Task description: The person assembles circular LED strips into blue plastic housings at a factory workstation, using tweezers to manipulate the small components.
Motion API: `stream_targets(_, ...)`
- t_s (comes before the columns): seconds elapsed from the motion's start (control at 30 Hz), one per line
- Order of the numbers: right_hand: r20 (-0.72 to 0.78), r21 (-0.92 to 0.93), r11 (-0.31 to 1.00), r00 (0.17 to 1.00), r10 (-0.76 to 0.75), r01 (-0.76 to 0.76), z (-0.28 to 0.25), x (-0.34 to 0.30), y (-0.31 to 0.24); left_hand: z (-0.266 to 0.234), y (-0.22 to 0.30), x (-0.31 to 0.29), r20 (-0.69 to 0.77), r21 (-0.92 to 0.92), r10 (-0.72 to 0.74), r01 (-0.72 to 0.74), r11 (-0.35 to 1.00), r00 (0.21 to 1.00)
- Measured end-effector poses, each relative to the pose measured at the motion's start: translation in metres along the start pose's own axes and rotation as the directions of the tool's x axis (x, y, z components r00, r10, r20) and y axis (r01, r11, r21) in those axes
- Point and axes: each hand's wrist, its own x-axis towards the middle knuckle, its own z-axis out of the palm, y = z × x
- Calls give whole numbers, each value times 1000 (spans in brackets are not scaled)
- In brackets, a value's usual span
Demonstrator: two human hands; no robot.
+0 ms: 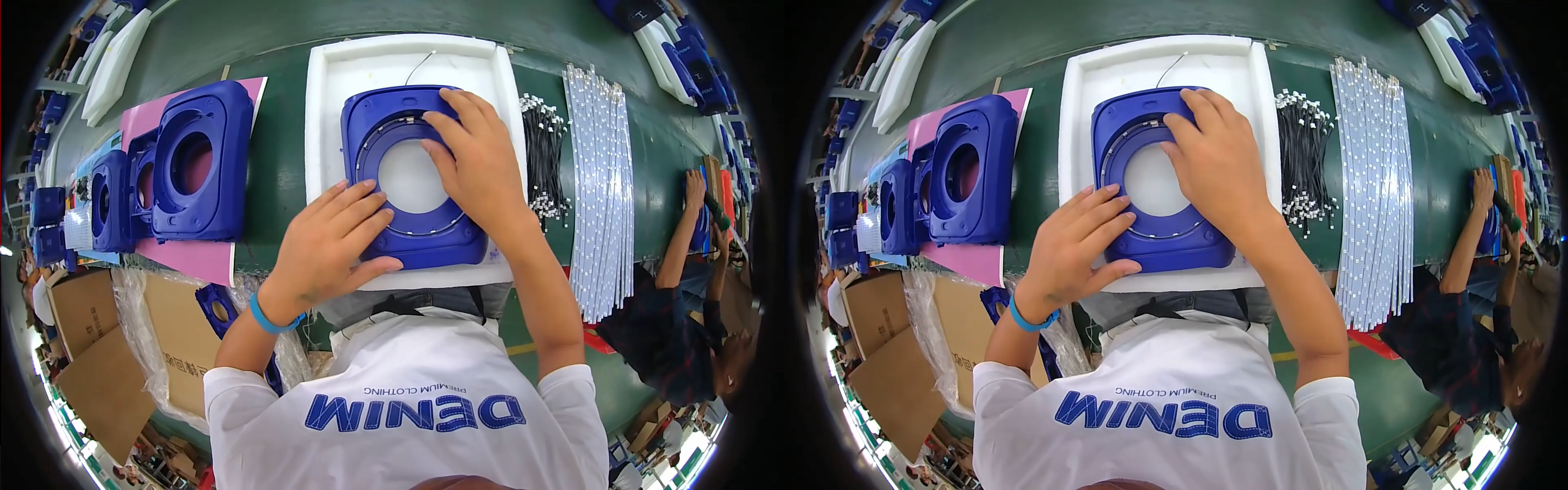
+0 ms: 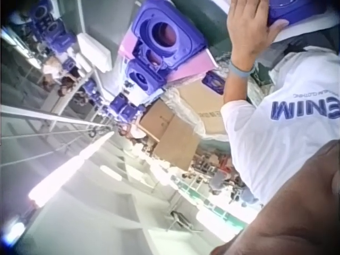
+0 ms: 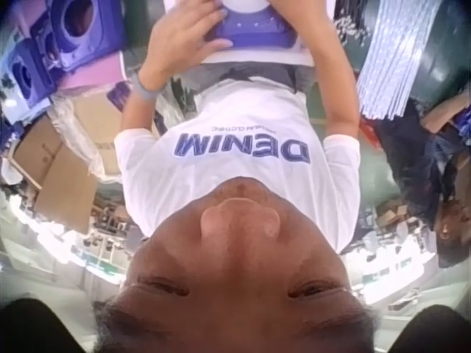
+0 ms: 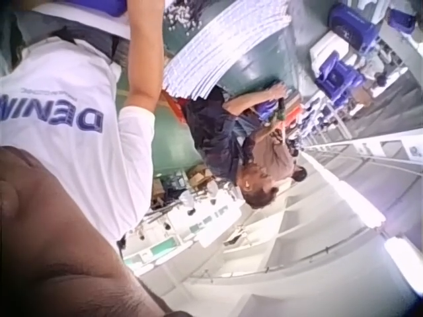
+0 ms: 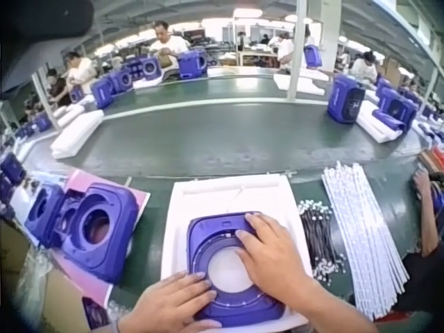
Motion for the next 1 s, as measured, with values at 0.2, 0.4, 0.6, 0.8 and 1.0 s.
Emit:
stream_targets(0.2, -53, -16, 1000, 999, -9, 8, 5, 27, 5, 9, 9, -9, 6, -10, -24, 24, 1000, 1000)
stream_targets(0.4, -19, -139, 989, 999, 45, -47, 18, 37, 5, 20, 19, -11, 48, -100, -90, 94, 991, 995)
stream_targets(0.6, -279, 414, 877, 883, 377, -243, -22, 23, 12, 7, 16, -5, 11, -188, -138, 138, 972, 990)
stream_targets(0.8, -129, 390, 885, 936, 326, -255, -36, -45, 13, -31, -80, 120, -232, 79, 34, -16, 997, 972)
stream_targets(1.0, 184, -28, 998, 981, 61, -57, -16, -61, -20, 22, -239, 265, -318, 340, 134, -19, 940, 938)
